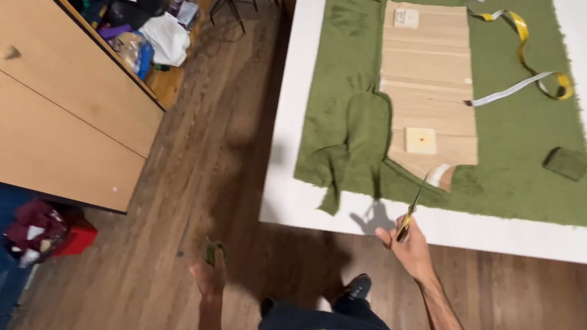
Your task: Cutting out pieces of green fabric using paper patterns and scissors.
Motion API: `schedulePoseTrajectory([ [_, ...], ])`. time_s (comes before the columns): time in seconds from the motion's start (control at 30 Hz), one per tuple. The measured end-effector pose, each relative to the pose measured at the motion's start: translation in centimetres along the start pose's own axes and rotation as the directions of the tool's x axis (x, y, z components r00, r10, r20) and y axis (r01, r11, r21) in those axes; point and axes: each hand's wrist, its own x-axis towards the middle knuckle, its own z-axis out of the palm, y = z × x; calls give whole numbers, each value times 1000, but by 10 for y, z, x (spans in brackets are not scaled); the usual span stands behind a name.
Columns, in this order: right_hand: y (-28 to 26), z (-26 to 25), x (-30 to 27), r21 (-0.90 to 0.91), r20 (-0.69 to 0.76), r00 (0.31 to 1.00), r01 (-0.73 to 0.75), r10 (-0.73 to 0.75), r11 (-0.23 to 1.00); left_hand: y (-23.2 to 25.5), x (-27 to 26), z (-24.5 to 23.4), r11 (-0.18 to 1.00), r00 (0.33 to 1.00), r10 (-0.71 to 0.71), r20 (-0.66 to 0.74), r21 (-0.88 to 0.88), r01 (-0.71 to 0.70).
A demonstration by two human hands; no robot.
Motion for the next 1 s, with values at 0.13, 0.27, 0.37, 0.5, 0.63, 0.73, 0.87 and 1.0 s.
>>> schedulePoseTrajectory([
  [0.13,-71,73,23,-371,-226,971,-12,-77,928,-32,8,-43,994,994,102,43,-44,-100],
  [0.27,-56,127,37,-396,-317,948,-107,-26,912,-60,12,-93,984,958,-177,227,59,168],
  [0.37,1,128,42,-402,-404,911,-102,-77,910,-83,30,-122,963,928,-268,258,80,256],
  [0.5,0,79,30,-24,-462,886,-49,33,999,-125,38,-146,925,918,-368,151,157,345],
  [0.63,7,2,36,-26,-492,870,-59,39,998,-162,40,-132,925,961,-275,35,282,255],
  [0.73,20,-50,47,-51,-480,877,-54,23,997,-141,34,-121,921,932,-353,77,205,332],
  [0.87,15,-96,74,-315,-428,895,-279,126,907,-91,35,-98,914,896,-400,195,15,405],
  [1.0,-1,-118,87,-504,-414,878,-439,238,744,-39,35,-70,933,909,-349,229,-8,361],
])
